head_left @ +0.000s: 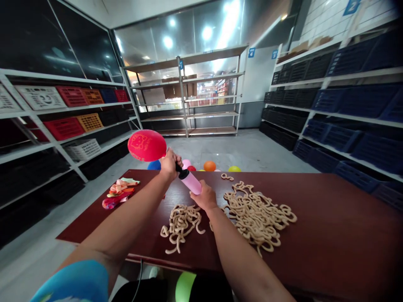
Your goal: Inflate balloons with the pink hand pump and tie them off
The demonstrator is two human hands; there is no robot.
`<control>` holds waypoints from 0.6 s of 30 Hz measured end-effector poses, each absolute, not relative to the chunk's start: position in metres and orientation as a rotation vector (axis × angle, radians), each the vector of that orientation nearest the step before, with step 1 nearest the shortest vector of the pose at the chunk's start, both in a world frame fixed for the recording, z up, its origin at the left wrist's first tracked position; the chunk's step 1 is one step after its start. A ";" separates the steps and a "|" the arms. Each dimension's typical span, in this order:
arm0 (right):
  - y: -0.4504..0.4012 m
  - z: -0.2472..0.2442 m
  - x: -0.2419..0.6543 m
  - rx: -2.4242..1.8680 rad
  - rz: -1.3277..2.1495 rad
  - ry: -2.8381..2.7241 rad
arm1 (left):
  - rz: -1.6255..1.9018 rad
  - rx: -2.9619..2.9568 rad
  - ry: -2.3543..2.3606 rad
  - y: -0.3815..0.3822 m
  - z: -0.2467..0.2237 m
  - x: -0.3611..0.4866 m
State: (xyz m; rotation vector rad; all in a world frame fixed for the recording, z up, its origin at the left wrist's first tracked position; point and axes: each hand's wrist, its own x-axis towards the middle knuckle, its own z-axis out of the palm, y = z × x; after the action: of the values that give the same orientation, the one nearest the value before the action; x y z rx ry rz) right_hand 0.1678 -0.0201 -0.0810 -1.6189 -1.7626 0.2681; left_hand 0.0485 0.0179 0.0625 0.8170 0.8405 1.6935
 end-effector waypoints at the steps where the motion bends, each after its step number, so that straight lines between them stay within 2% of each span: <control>1: -0.021 -0.079 0.168 -1.614 0.264 -1.758 | 1.689 0.823 0.840 0.017 0.063 0.050; 6: -0.024 -0.068 0.166 -1.582 0.249 -1.738 | 1.655 0.877 0.893 0.021 0.088 0.040; 14: -0.021 -0.068 0.162 -1.489 0.279 -1.736 | 1.780 0.910 0.883 0.029 0.177 -0.016; 18: -0.020 -0.076 0.160 -1.472 0.246 -1.785 | 1.784 0.878 0.834 0.028 0.181 -0.038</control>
State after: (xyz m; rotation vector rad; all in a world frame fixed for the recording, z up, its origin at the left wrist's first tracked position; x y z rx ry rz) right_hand 0.1598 -0.0201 -0.0755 -1.4716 -1.7852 0.2457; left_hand -0.0376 0.0282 0.1811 0.8777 0.8344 1.7838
